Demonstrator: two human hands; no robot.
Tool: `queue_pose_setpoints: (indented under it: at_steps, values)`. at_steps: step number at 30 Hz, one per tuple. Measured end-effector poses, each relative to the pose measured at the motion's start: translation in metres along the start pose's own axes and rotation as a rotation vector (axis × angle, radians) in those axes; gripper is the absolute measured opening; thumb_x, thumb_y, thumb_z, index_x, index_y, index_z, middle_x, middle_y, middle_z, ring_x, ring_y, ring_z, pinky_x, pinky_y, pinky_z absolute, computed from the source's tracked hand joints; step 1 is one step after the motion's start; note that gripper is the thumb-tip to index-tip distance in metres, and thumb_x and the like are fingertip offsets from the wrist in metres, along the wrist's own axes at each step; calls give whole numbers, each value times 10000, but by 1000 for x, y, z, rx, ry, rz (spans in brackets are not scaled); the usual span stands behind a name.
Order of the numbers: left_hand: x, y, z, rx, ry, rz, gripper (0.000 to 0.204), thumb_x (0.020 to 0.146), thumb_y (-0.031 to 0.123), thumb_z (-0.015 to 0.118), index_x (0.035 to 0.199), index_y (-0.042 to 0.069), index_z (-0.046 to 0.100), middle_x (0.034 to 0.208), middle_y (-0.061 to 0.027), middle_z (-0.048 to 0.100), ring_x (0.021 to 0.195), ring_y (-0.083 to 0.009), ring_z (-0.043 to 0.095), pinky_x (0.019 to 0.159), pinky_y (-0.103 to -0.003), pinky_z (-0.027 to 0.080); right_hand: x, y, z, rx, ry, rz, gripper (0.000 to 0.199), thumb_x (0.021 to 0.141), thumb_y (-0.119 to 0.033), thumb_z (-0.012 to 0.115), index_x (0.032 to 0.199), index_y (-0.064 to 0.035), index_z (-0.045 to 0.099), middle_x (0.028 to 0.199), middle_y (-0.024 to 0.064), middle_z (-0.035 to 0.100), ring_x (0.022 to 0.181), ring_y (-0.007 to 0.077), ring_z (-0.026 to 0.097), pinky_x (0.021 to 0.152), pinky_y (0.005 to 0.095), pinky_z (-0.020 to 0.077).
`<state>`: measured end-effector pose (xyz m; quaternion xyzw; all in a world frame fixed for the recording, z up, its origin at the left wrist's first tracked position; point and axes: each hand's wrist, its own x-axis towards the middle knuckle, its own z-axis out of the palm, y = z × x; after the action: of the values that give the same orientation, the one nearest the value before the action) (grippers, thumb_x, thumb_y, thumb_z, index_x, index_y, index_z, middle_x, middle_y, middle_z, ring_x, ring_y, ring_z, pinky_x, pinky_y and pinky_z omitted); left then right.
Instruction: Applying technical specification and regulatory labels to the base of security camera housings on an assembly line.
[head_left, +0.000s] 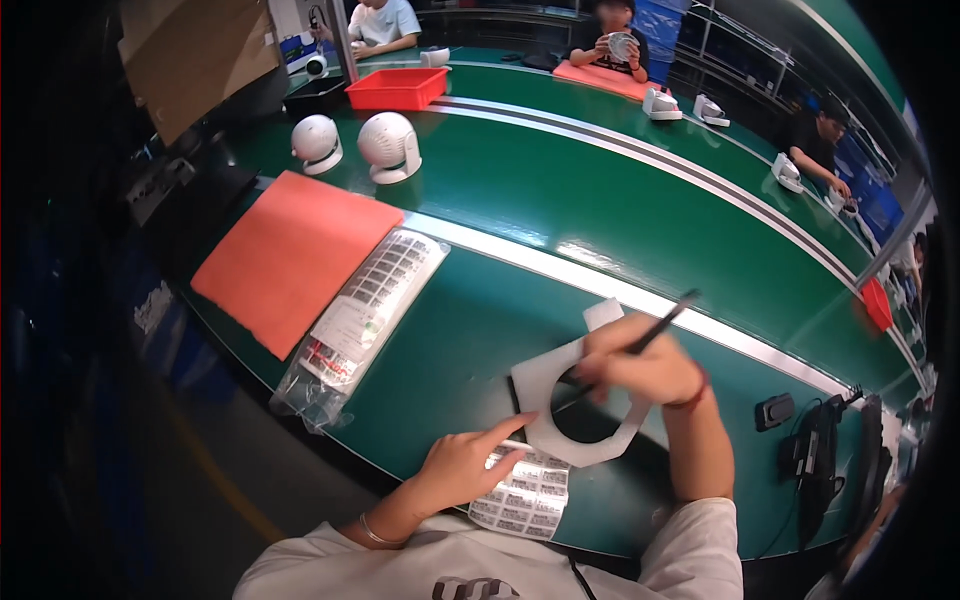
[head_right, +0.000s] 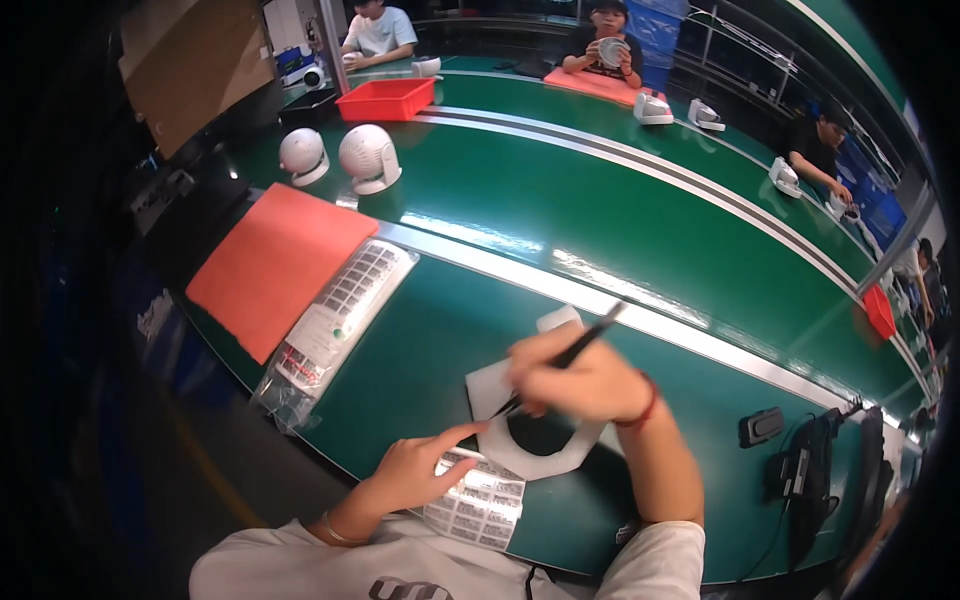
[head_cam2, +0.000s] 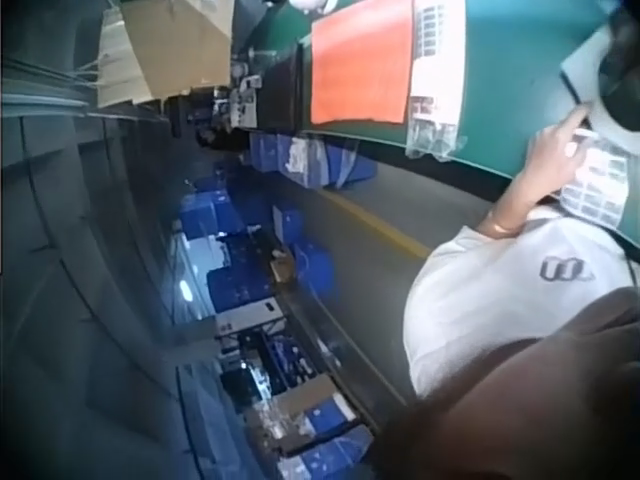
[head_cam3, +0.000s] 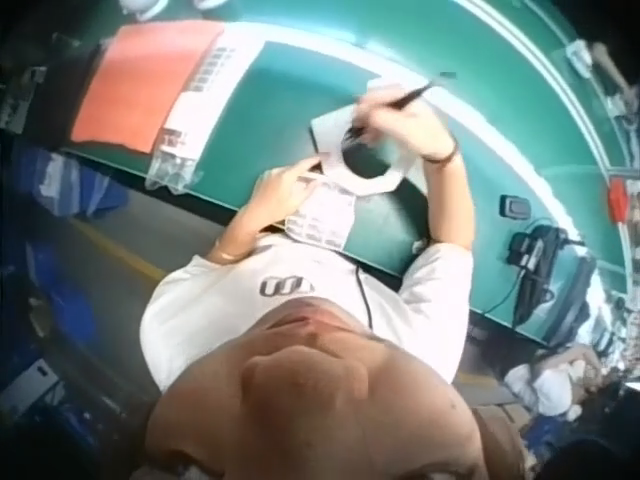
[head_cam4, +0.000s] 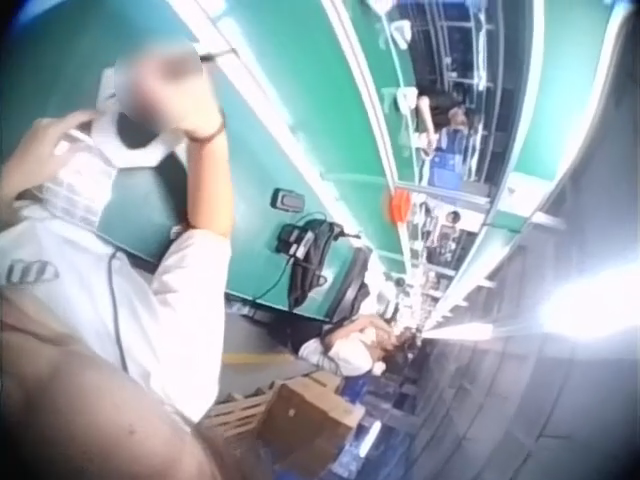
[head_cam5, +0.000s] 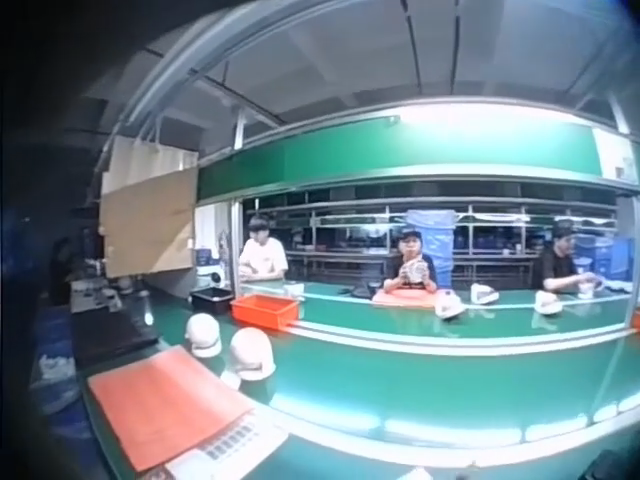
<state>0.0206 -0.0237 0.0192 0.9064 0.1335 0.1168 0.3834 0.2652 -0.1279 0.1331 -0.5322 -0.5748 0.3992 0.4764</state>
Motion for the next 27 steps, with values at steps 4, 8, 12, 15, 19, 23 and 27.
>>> queue_pose_setpoints:
  at_steps: [4, 8, 12, 15, 19, 23, 27]
  values:
    - [-1, -7, 1, -109, 92, 42, 525, 924, 299, 657, 1420, 214, 509, 782, -174, 702, 735, -404, 687, 627, -469, 548, -8, -8, -18, 112, 270, -296, 212, 837, -85, 495, 901, 65, 630, 886, 126, 631, 775, 181, 614, 698, 271, 505]
    - [-11, -16, -4, -310, 171, -34, 560, 904, 218, 692, 1429, 180, 500, 795, -153, 708, 660, -284, 708, 605, -354, 550, 5, -4, -9, -263, 561, -250, 314, 821, 42, 435, 1048, 34, 653, 965, 95, 627, 768, 167, 600, 730, 267, 503]
    - [-22, -29, -15, -435, 355, 51, 353, 892, 132, 703, 1239, 100, 648, 822, -118, 727, 684, -195, 719, 614, -321, 549, 59, 7, 4, -677, 465, -253, 325, 883, 50, 477, 1136, -13, 671, 837, 82, 608, 680, 110, 537, 641, 243, 477]
    - [-29, -34, -18, -549, 308, 12, 253, 889, 120, 708, 1139, 78, 692, 894, -115, 737, 747, -188, 730, 659, -312, 564, 136, 36, 9, -871, 170, -18, 277, 872, -104, 631, 1143, -110, 689, 846, 147, 714, 695, 304, 676, 670, 397, 529]
    - [-30, -39, -18, -507, 242, 57, 237, 884, 148, 721, 1109, 79, 696, 942, -113, 739, 784, -250, 731, 696, -332, 574, 261, 94, 31, -1275, 100, -33, 262, 906, -274, 624, 1136, -165, 683, 829, 165, 711, 777, 371, 694, 688, 475, 548]
    - [-26, -42, -21, -526, 284, 47, 239, 889, 159, 721, 1113, 82, 691, 902, -120, 731, 727, -254, 719, 658, -340, 569, 363, 132, 43, -1294, 194, 107, 376, 903, -299, 598, 1265, -194, 597, 982, 163, 724, 889, 371, 704, 770, 487, 559]
    - [-26, -43, -26, -576, 287, 26, 244, 890, 158, 722, 1121, 87, 685, 863, -122, 725, 713, -246, 723, 632, -338, 564, 413, 157, 34, -1243, 287, 148, 427, 902, -279, 586, 1320, -201, 544, 1042, 182, 715, 942, 373, 703, 806, 488, 557]
